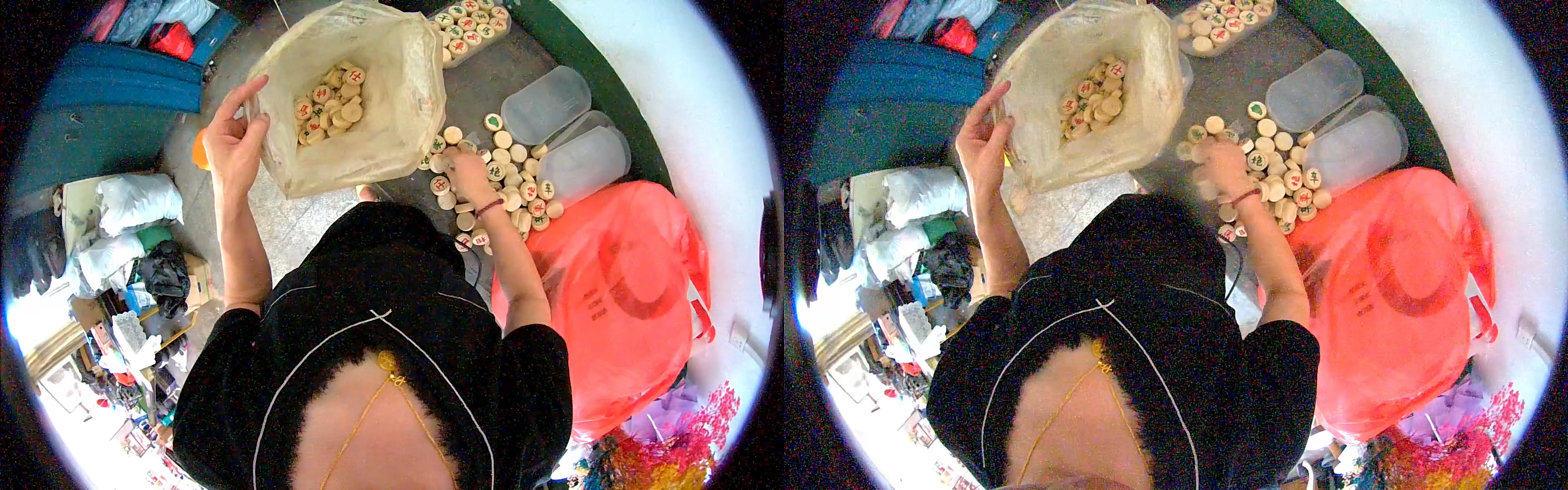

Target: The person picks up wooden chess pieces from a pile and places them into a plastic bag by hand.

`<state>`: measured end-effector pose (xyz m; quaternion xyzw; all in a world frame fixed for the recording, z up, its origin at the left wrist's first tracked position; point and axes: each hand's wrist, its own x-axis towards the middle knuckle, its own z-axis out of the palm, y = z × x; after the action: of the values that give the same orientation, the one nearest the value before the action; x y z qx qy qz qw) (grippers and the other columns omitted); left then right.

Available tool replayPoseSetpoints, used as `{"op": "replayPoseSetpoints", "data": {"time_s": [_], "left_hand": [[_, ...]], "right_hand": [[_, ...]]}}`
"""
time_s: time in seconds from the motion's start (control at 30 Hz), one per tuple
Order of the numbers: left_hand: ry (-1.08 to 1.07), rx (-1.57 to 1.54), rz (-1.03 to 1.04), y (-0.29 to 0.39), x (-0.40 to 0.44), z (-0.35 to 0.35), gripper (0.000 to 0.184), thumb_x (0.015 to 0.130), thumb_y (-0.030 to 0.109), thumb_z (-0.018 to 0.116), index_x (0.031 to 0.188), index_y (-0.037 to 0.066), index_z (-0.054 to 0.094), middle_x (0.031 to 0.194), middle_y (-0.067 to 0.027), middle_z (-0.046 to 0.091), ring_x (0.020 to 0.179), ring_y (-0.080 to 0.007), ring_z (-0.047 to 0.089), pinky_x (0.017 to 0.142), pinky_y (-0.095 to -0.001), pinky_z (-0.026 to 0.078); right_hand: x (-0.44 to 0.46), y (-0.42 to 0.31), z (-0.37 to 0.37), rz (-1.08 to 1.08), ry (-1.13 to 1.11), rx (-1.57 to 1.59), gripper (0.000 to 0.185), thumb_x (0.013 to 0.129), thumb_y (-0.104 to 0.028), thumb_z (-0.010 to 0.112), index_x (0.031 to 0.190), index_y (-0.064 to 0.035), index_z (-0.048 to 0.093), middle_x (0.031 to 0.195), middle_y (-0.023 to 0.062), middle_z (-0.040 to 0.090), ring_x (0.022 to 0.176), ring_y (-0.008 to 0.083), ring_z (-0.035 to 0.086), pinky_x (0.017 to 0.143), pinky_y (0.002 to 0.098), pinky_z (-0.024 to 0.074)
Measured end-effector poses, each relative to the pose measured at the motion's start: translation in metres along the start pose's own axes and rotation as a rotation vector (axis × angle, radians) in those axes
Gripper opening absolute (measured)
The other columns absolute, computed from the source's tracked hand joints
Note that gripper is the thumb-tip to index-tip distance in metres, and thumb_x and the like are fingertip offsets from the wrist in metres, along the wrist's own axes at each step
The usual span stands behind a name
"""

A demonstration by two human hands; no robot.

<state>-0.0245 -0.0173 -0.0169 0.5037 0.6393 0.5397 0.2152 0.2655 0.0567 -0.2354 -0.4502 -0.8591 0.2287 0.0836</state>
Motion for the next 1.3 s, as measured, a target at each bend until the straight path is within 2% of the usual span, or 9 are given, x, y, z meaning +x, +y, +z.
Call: {"op": "replayPoseSetpoints", "data": {"time_s": [0.1, 0.23, 0.3, 0.4, 0.7, 0.83, 0.97, 1.03, 1.3], "left_hand": [[-0.015, 0.022, -0.013, -0.002, -0.001, -0.003, 0.042, 0.072, -0.008, 0.048, 0.112, 0.004, 0.055, 0.105, -0.0026, 0.057, 0.061, -0.0025, 0.052, 0.054, -0.0163, 0.041], [-0.011, 0.002, -0.009, -0.002, -0.002, 0.002, 0.043, 0.072, -0.007, 0.048, 0.112, 0.005, 0.056, 0.102, -0.001, 0.059, 0.054, -0.0002, 0.047, 0.049, -0.0155, 0.038], [-0.013, 0.042, -0.021, 0.0, -0.003, 0.002, 0.042, 0.072, -0.007, 0.048, 0.112, 0.005, 0.056, 0.102, -0.001, 0.059, 0.054, -0.0001, 0.047, 0.049, -0.0153, 0.038], [-0.025, 0.07, -0.019, -0.003, -0.003, -0.001, 0.042, 0.072, -0.007, 0.047, 0.111, 0.005, 0.056, 0.102, -0.0007, 0.058, 0.055, 0.0, 0.047, 0.049, -0.0147, 0.037], [-0.044, -0.015, 0.008, -0.006, -0.004, 0.0, 0.041, 0.072, -0.008, 0.046, 0.11, 0.004, 0.056, 0.101, 0.0004, 0.055, 0.055, 0.0003, 0.045, 0.048, -0.0141, 0.035], [-0.016, -0.05, 0.009, -0.001, -0.005, 0.004, 0.042, 0.072, -0.008, 0.046, 0.111, 0.004, 0.056, 0.103, -0.0004, 0.054, 0.056, 0.0, 0.046, 0.049, -0.0144, 0.036], [-0.065, 0.025, 0.001, -0.005, -0.005, -0.002, 0.041, 0.073, -0.009, 0.045, 0.111, 0.003, 0.056, 0.104, -0.0011, 0.053, 0.059, -0.0011, 0.048, 0.05, -0.0149, 0.038], [-0.07, 0.012, 0.004, -0.001, -0.005, 0.001, 0.041, 0.072, -0.009, 0.045, 0.111, 0.003, 0.056, 0.104, -0.0017, 0.053, 0.061, -0.0017, 0.05, 0.051, -0.0155, 0.039], [-0.059, 0.039, -0.016, 0.005, -0.004, 0.002, 0.041, 0.073, -0.008, 0.045, 0.111, 0.003, 0.055, 0.104, -0.0018, 0.053, 0.064, -0.0024, 0.051, 0.054, -0.0159, 0.041]], "right_hand": [[0.016, 0.022, 0.002, 0.163, 0.166, 0.182, 0.029, 0.069, -0.011, 0.062, 0.096, -0.0034, 0.059, 0.094, 0.0162, 0.058, 0.087, 0.0319, 0.056, 0.075, 0.039, 0.0458], [0.033, 0.05, 0.006, 0.111, 0.163, 0.221, 0.036, 0.068, -0.015, 0.063, 0.102, -0.0053, 0.057, 0.095, 0.0182, 0.057, 0.087, 0.0334, 0.057, 0.076, 0.0405, 0.0455], [0.038, 0.054, 0.005, 0.124, 0.014, 0.209, 0.048, 0.067, -0.017, 0.065, 0.112, -0.0056, 0.052, 0.101, 0.0205, 0.055, 0.093, 0.0349, 0.055, 0.08, 0.041, 0.0445], [0.044, 0.042, -0.005, 0.18, -0.246, 0.077, 0.085, 0.057, -0.026, 0.072, 0.13, -0.0047, 0.032, 0.122, 0.024, 0.04, 0.11, 0.0369, 0.044, 0.091, 0.0391, 0.0392], [0.054, 0.028, -0.016, -0.034, -0.327, -0.187, 0.07, 0.057, -0.023, 0.068, 0.12, -0.0104, 0.041, 0.112, 0.0207, 0.044, 0.105, 0.0378, 0.046, 0.084, 0.043, 0.0441], [0.056, 0.04, -0.016, 0.033, -0.358, 0.042, 0.067, 0.057, -0.023, 0.068, 0.118, -0.0105, 0.043, 0.109, 0.0203, 0.044, 0.101, 0.0369, 0.049, 0.081, 0.0421, 0.0457], [0.052, 0.045, 0.003, 0.06, -0.216, -0.021, 0.06, 0.058, -0.024, 0.068, 0.112, -0.0101, 0.047, 0.105, 0.0192, 0.045, 0.09, 0.0372, 0.055, 0.075, 0.0432, 0.0475], [0.05, 0.039, 0.005, -0.112, -0.197, -0.199, 0.05, 0.064, -0.021, 0.064, 0.11, -0.0098, 0.048, 0.104, 0.0197, 0.046, 0.085, 0.0378, 0.056, 0.073, 0.0441, 0.0477], [0.048, 0.055, 0.019, -0.058, -0.172, -0.04, 0.052, 0.069, -0.029, 0.062, 0.115, -0.0101, 0.047, 0.108, 0.0235, 0.047, 0.092, 0.0394, 0.054, 0.081, 0.0428, 0.0459]]}}
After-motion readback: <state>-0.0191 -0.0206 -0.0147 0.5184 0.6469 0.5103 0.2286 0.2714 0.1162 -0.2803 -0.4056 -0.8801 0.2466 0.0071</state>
